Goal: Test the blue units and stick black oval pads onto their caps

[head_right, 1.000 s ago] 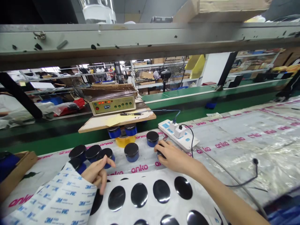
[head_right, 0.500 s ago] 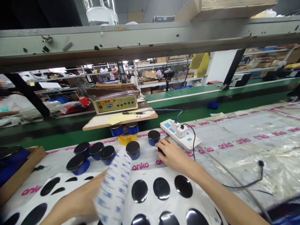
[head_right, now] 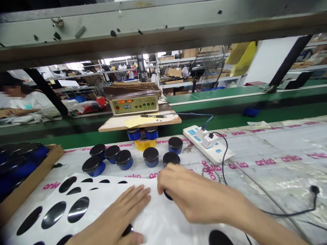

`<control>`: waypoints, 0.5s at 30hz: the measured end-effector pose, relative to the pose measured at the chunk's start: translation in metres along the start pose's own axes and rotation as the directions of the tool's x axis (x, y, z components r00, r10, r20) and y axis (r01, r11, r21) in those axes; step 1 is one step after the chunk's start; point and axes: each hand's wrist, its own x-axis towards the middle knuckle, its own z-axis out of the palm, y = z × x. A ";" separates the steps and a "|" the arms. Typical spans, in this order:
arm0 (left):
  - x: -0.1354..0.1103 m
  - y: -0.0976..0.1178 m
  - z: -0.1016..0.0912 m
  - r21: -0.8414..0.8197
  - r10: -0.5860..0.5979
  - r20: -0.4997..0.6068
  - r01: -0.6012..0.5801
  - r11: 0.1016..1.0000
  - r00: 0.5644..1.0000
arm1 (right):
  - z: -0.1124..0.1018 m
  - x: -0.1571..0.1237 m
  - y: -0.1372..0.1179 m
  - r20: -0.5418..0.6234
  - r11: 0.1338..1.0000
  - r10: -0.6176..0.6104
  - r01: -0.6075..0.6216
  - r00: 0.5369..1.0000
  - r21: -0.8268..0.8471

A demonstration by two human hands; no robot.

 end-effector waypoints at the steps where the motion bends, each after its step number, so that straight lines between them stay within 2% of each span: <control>1: -0.001 -0.001 0.004 0.008 0.051 0.013 -0.051 0.999 0.999 | 0.005 -0.001 -0.001 0.145 1.000 -0.030 0.028 0.989 0.012; 3: -0.003 -0.003 0.013 0.044 0.096 0.004 -0.096 0.994 0.995 | 0.018 0.002 0.004 0.293 0.998 -0.056 0.054 0.954 0.016; 5: -0.005 -0.006 0.020 0.094 0.119 -0.040 -0.115 0.989 0.992 | 0.028 0.007 0.011 0.339 0.997 -0.075 0.074 0.938 0.017; 10: -0.005 -0.012 0.028 0.220 0.206 -0.132 -0.174 0.960 0.970 | 0.032 0.018 0.011 0.370 0.985 -0.151 0.170 0.917 -0.019; 15: -0.004 -0.013 0.030 0.318 0.260 -0.150 -0.202 0.926 0.954 | 0.034 0.013 0.001 0.346 0.963 -0.190 0.243 0.919 -0.117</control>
